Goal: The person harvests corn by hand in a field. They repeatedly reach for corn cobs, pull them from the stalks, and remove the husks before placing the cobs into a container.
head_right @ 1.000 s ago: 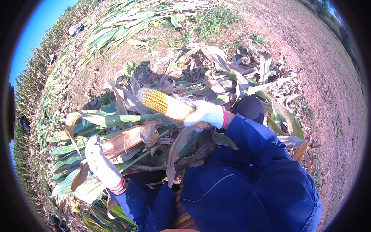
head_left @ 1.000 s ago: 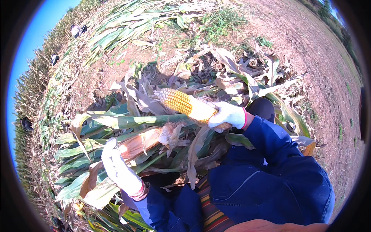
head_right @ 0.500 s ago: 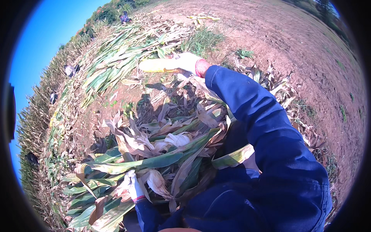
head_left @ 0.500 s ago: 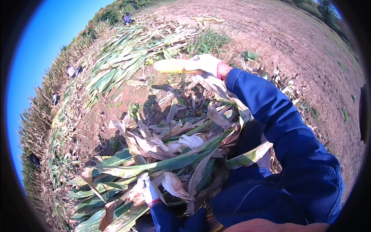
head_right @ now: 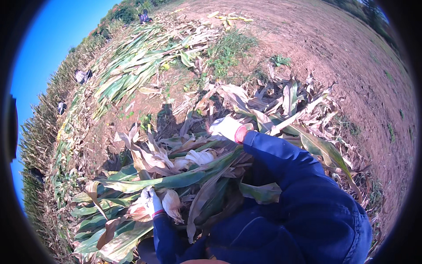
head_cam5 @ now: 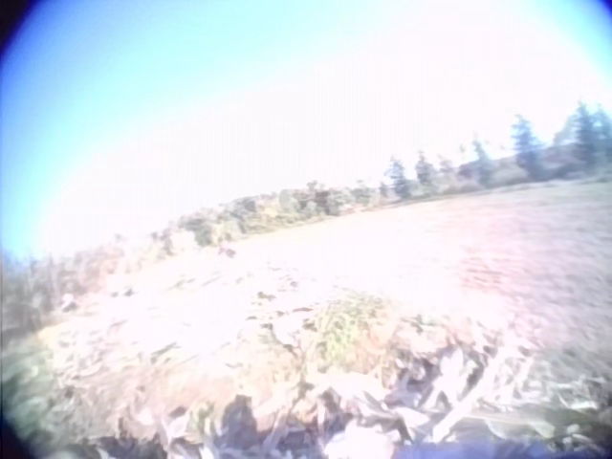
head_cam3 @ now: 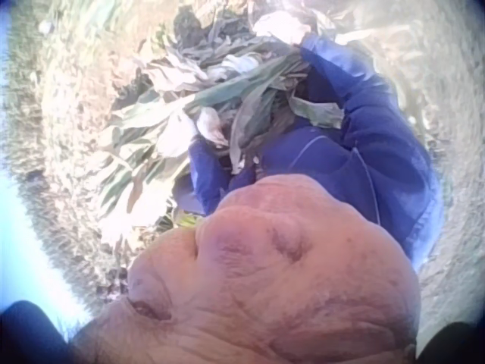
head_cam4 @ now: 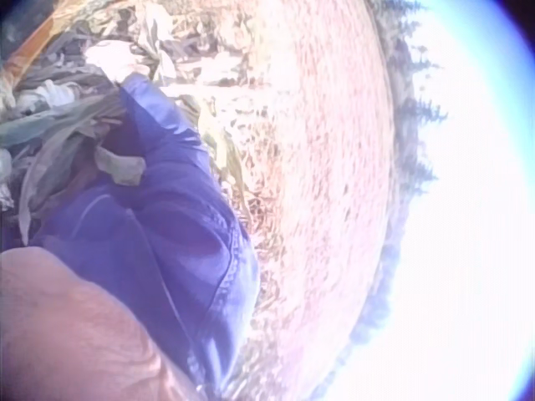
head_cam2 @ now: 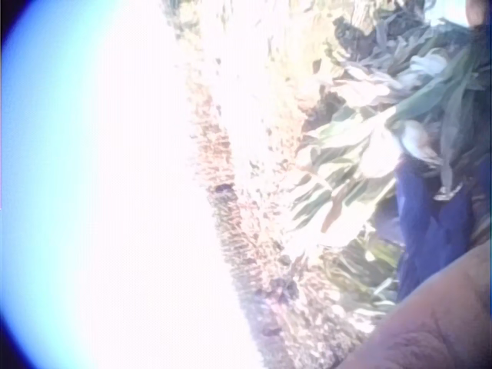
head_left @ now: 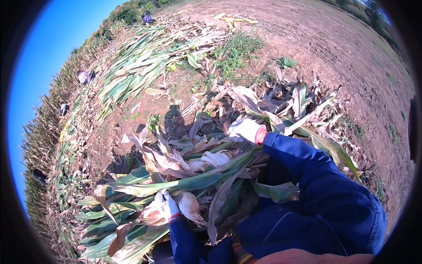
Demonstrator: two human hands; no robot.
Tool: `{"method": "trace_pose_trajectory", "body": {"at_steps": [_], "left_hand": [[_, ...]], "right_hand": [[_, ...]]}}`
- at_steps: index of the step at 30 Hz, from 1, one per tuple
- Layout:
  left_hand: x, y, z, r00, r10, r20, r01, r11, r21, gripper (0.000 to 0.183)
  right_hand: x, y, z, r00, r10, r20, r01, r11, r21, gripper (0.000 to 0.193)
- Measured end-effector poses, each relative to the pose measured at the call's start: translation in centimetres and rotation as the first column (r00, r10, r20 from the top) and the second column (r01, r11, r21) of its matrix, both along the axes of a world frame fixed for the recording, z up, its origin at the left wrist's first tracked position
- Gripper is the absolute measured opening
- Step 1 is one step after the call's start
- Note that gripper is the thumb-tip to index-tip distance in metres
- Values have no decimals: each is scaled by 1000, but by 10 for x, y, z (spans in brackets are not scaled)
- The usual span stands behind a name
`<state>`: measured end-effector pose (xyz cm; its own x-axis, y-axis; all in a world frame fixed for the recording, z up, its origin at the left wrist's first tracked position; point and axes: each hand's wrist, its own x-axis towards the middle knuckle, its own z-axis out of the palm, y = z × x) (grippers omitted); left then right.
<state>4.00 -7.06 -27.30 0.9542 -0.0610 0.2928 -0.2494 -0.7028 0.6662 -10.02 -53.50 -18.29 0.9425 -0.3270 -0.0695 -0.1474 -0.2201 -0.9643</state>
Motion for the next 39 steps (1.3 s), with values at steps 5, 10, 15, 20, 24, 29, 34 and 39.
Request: {"method": "trace_pose_trajectory", "body": {"at_steps": [5,10,15,20,24,29,34,39], "left_hand": [[11,-8,12,995,65,70,-84,941,327,23],[5,-1,9,996,-41,80,28,987,161,24],[3,23,29,971,-207,-122,193,974,-118,32],[-14,69,78,900,-430,-77,425,903,-71,34],[-59,64,155,882,-387,-267,267,880,-393,30],[-80,84,234,879,-401,-258,267,863,-430,35],[-91,106,292,879,-424,-218,333,874,-354,39],[-84,108,255,877,-418,-237,313,871,-379,37]], "right_hand": [[-37,30,-26,995,29,-97,-23,998,62,32],[-53,48,-25,986,83,-146,-101,988,-118,33],[-59,76,-20,937,190,-292,-194,981,15,29],[-67,132,-11,860,439,-260,-479,870,-115,39],[-71,179,-28,754,608,-248,-647,621,-443,46],[-81,237,-70,705,560,-434,-691,408,-596,51],[-67,265,-117,800,428,-421,-557,266,-787,59],[-67,270,-138,864,339,-372,-456,216,-863,61]]}}
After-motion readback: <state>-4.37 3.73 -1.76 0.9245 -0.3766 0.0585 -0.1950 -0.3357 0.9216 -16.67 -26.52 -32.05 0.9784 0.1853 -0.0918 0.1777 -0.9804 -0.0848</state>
